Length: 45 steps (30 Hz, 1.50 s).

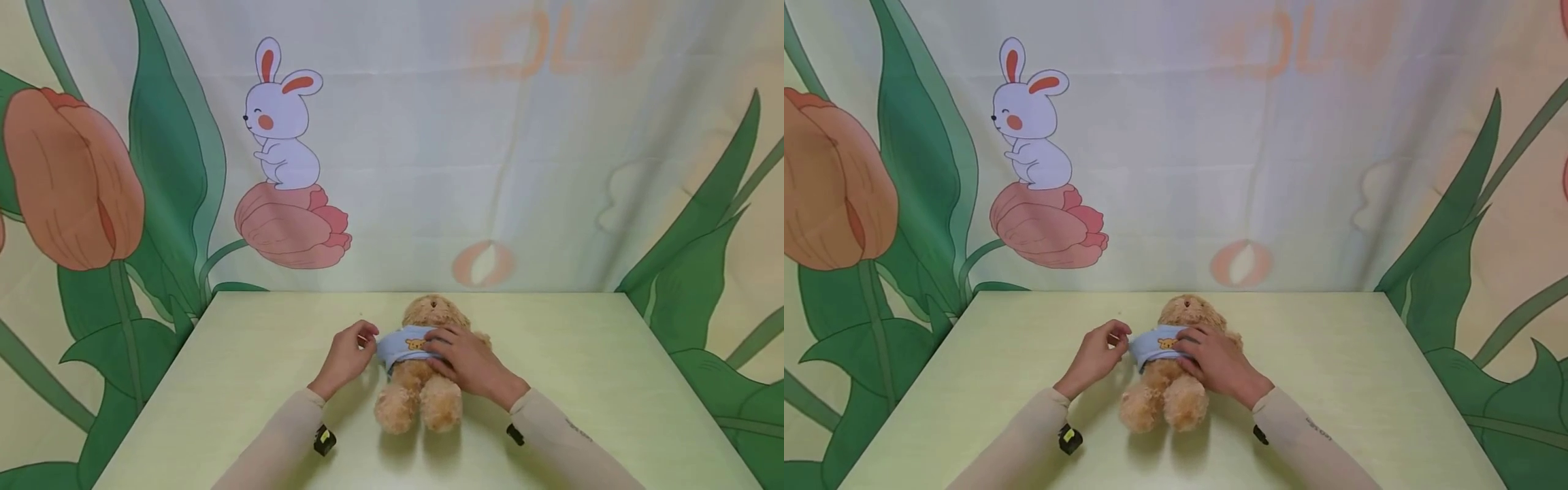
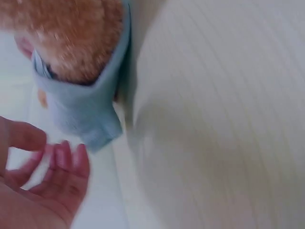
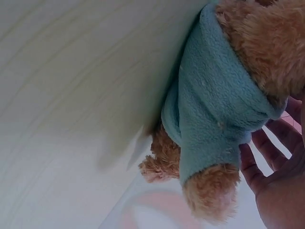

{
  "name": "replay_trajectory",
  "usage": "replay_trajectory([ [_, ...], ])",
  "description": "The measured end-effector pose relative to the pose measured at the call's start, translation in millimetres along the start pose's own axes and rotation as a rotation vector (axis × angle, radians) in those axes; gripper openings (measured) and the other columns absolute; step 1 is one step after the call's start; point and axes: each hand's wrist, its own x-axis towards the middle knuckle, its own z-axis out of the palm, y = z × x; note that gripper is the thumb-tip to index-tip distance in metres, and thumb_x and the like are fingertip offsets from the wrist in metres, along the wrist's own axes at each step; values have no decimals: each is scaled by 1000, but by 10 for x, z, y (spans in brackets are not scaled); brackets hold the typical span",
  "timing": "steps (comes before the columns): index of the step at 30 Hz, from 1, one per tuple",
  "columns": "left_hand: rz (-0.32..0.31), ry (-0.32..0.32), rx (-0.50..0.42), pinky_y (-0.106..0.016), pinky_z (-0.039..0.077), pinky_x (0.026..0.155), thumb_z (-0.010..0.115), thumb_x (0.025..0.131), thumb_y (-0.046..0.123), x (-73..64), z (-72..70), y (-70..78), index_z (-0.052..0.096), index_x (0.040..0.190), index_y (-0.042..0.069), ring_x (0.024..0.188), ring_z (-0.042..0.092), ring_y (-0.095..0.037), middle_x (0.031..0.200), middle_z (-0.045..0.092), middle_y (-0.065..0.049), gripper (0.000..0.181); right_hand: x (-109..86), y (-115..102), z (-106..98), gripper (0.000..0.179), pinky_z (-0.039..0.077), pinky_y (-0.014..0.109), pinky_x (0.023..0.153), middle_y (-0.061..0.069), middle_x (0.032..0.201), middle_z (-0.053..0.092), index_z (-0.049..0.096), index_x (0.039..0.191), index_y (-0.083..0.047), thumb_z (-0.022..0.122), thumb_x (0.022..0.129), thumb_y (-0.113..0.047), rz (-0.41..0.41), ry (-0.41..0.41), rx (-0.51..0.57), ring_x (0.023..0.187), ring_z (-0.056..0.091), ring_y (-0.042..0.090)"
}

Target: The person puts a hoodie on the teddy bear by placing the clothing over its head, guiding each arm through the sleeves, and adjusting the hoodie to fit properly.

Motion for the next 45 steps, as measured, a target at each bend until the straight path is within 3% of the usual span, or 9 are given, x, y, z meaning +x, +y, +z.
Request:
replay_trajectory([
  [5, -218, -64, -36, -27, 52, 59, 57, 97, 10, 11, 10, -160, 68, 110, 0, 74, 66, -22, 95, 69, -14, 19, -30, 30, -15, 20, 49, 40, 96, 0, 123, 63, 67, 113, -19, 62, 97, -30, -1, 21, -10, 115, 59, 21],
  [9, -290, -113, -183, -31, 57, 64, 57, 98, 9, 39, 58, -248, 68, 115, -1, 83, 67, -23, 101, 70, -17, 22, -39, 38, -18, 19, 50, 39, 94, -1, 122, 63, 67, 112, -19, 63, 97, -30, 7, 28, 4, 113, 59, 20],
  [13, -273, -86, -351, -40, 59, 74, 57, 97, 4, 88, 111, -290, 68, 115, -1, 95, 67, -30, 104, 69, -17, 21, -29, 39, -15, 19, 49, 38, 96, -2, 124, 62, 67, 112, -18, 61, 98, -30, 20, 12, 21, 115, 57, 20],
  [16, -292, -75, -427, -44, 58, 76, 57, 96, 2, 111, 131, -284, 68, 114, -2, 89, 67, -29, 95, 70, -15, 21, -13, 37, -11, 20, 49, 38, 96, -2, 124, 62, 67, 112, -18, 61, 98, -31, 24, 5, 23, 115, 57, 20],
  [22, -326, -150, -452, -34, 53, 69, 56, 96, 0, 92, 102, -221, 65, 116, -7, 70, 58, -16, 80, 66, -6, 23, 12, 38, 13, 34, 48, 41, 99, -1, 128, 61, 61, 130, -22, 58, 99, -33, 35, -44, 11, 119, 55, 21],
  [29, -241, -333, -481, -30, 56, 80, 60, 96, 6, 122, 62, -340, 55, 134, -6, 86, 61, -14, 104, 67, -8, 41, 24, 42, 9, 41, 48, 42, 94, 0, 127, 57, 55, 139, -32, 51, 100, -44, 42, -92, -28, 117, 52, 21],
  [35, -178, -354, -447, -27, 54, 74, 59, 96, 8, 132, 114, -343, 56, 132, -5, 79, 60, -12, 90, 66, -1, 38, 50, 28, 27, 40, 45, 47, 101, 1, 132, 56, 60, 134, -25, 54, 99, -44, 7, -64, 0, 125, 50, 24],
  [40, -187, -360, -502, -25, 54, 69, 51, 99, 3, 132, 170, -342, 53, 132, -9, 73, 59, -8, 80, 63, 4, 36, 60, 43, 61, 43, 42, 48, 106, -1, 138, 55, 56, 138, -27, 53, 99, -45, -14, -82, 3, 129, 49, 24],
  [45, -214, -423, -562, -23, 52, 64, 53, 97, 0, 149, 172, -307, 47, 141, -3, 69, 60, -9, 77, 65, 0, 45, 71, 61, 83, 41, 42, 50, 104, 0, 138, 54, 55, 138, -31, 52, 100, -46, -24, -88, 25, 130, 46, 26],
])
